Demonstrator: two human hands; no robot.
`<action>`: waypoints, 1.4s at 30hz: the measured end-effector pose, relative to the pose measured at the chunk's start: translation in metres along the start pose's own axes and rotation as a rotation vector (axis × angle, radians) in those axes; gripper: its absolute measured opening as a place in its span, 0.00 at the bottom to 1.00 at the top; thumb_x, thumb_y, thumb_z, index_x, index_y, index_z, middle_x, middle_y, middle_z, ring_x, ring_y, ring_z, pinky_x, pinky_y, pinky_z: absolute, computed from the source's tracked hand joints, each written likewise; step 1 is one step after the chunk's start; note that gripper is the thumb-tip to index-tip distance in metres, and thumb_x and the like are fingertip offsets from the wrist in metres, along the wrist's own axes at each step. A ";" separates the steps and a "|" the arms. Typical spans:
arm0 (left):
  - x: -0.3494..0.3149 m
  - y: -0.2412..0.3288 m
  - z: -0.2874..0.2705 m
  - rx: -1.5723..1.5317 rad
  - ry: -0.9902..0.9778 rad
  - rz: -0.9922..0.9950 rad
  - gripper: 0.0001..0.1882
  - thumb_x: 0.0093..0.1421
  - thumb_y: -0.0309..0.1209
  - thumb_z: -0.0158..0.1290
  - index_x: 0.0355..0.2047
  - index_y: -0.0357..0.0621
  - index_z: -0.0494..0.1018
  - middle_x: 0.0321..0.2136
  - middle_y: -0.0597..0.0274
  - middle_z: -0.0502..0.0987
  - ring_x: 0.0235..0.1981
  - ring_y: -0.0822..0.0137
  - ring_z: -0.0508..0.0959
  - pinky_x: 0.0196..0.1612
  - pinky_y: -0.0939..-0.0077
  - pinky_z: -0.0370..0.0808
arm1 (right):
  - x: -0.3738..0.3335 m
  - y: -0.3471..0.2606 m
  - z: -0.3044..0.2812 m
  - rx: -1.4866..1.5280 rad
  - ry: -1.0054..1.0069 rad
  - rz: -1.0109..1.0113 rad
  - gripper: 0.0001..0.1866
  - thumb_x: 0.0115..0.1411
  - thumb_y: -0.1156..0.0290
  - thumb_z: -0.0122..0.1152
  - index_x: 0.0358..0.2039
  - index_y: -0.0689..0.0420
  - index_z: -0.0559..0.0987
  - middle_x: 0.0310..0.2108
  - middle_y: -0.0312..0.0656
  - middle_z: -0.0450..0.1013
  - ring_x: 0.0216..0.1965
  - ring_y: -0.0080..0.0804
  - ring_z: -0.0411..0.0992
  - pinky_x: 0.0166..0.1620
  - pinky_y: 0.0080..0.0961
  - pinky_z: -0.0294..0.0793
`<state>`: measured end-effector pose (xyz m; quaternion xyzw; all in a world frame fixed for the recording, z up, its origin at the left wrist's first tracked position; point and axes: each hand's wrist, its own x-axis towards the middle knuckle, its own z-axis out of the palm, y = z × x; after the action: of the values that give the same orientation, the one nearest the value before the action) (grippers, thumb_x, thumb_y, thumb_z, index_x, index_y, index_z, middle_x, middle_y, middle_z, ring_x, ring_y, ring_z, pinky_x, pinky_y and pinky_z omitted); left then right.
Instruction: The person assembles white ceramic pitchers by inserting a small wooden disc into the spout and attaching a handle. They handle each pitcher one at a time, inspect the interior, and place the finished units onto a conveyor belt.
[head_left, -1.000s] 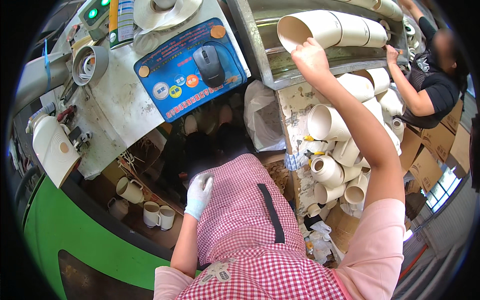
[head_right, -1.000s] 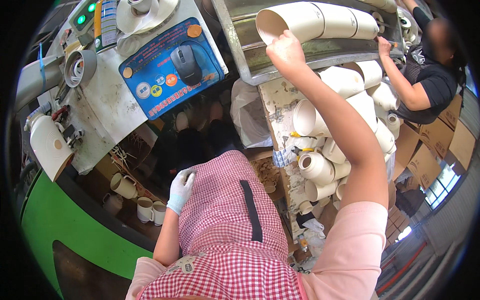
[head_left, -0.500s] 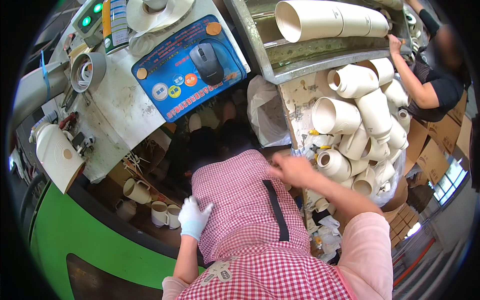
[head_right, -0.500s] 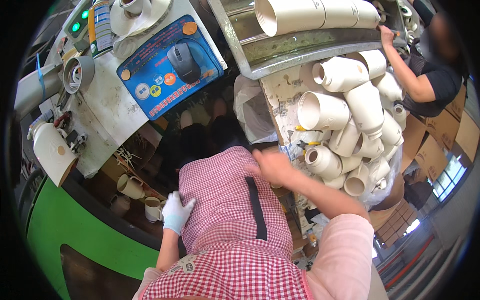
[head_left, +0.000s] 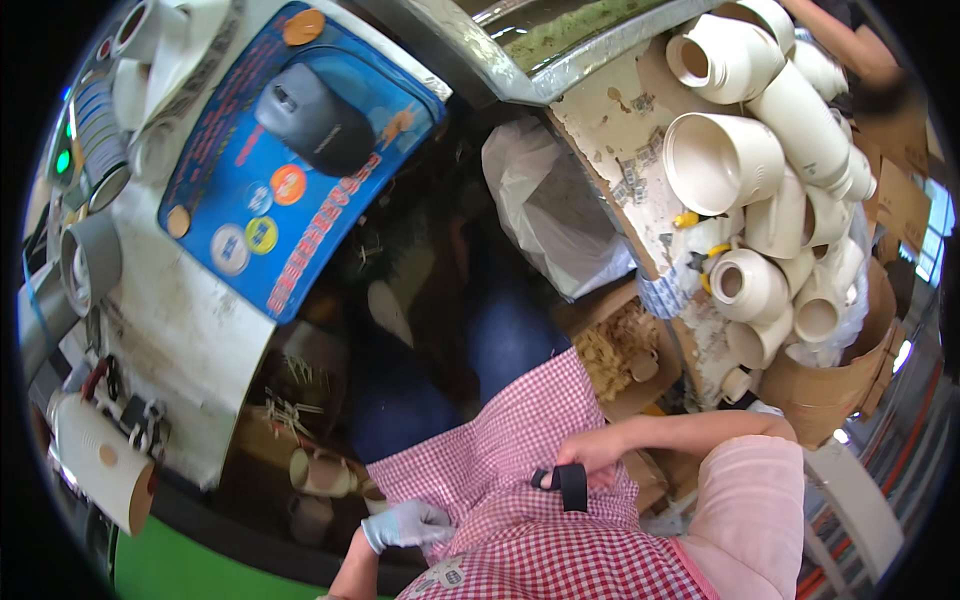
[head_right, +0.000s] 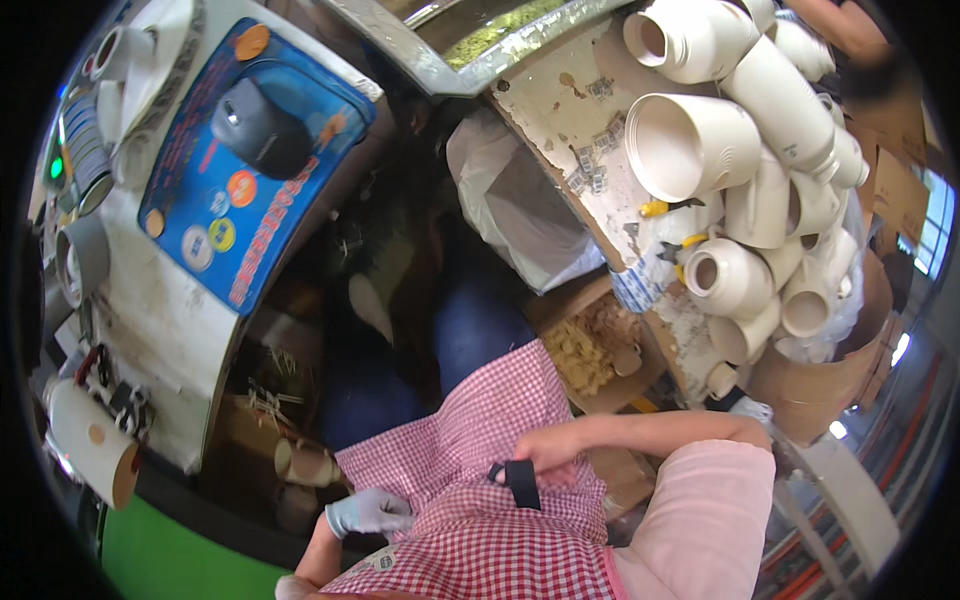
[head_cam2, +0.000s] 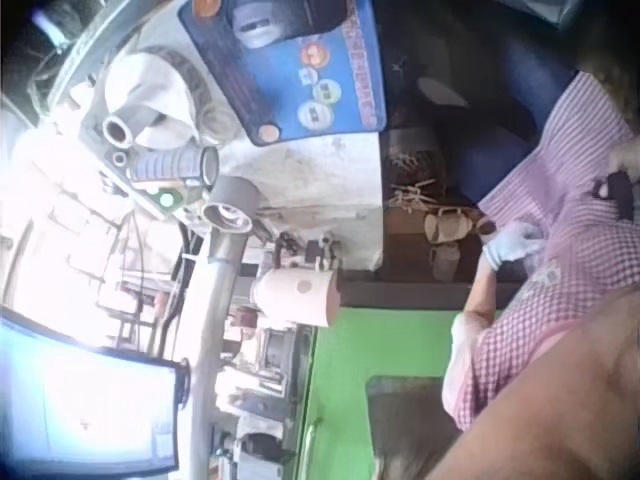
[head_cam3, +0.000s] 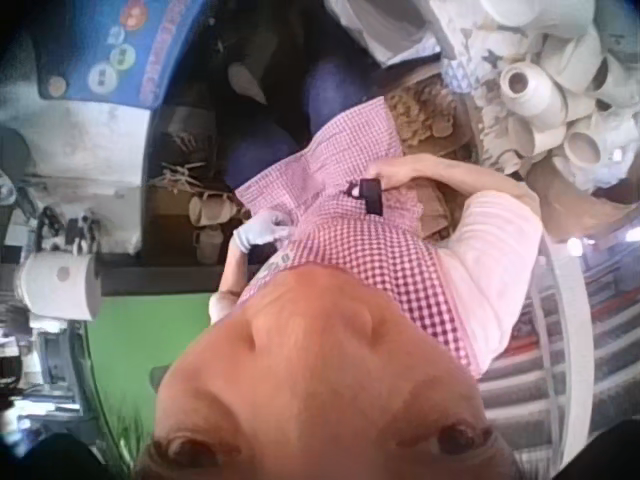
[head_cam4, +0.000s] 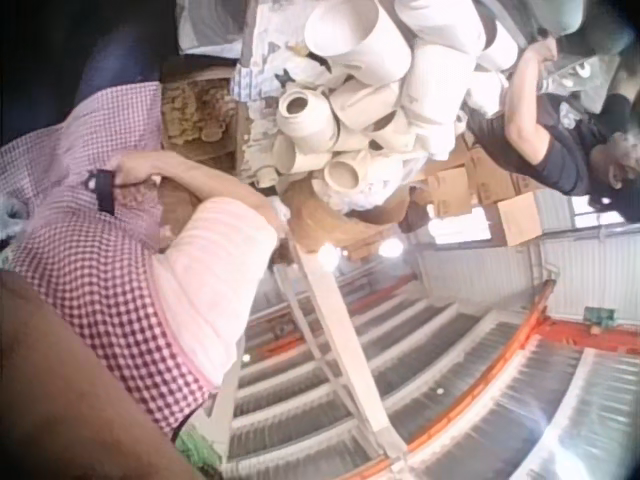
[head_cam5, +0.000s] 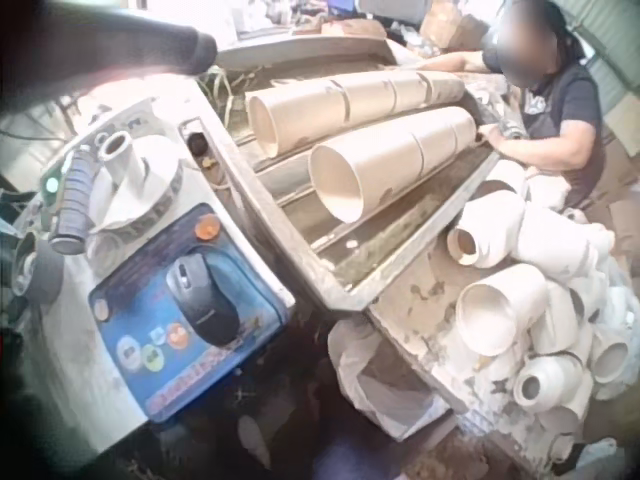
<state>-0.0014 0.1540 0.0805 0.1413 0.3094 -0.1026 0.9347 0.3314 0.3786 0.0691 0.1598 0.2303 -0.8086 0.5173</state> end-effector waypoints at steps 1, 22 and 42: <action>0.013 -0.008 -0.012 0.025 0.037 0.001 0.18 0.66 0.44 0.60 0.38 0.40 0.82 0.27 0.65 0.82 0.28 0.74 0.79 0.35 0.76 0.78 | 0.014 0.006 -0.008 0.046 -0.016 -0.030 0.21 0.73 0.64 0.47 0.29 0.65 0.78 0.19 0.46 0.77 0.15 0.33 0.78 0.19 0.28 0.78; 0.185 -0.095 -0.034 0.489 0.789 0.268 0.19 0.66 0.41 0.59 0.46 0.36 0.82 0.33 0.55 0.86 0.34 0.70 0.83 0.41 0.74 0.80 | 0.145 0.184 -0.068 -0.708 0.928 -0.303 0.18 0.68 0.61 0.61 0.57 0.44 0.81 0.37 0.47 0.82 0.35 0.40 0.81 0.41 0.36 0.79; 0.176 -0.454 -0.053 0.037 2.674 -0.580 0.41 0.57 0.37 0.64 0.69 0.41 0.62 0.68 0.47 0.62 0.71 0.46 0.58 0.72 0.49 0.57 | 0.130 0.031 -0.078 -1.416 1.841 -0.560 0.28 0.64 0.69 0.68 0.65 0.51 0.74 0.68 0.54 0.59 0.68 0.53 0.60 0.69 0.45 0.59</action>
<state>-0.0184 -0.2730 -0.1582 0.0749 0.9850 -0.0836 -0.1312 0.3078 0.3102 -0.0671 0.3028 0.9359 -0.1682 -0.0634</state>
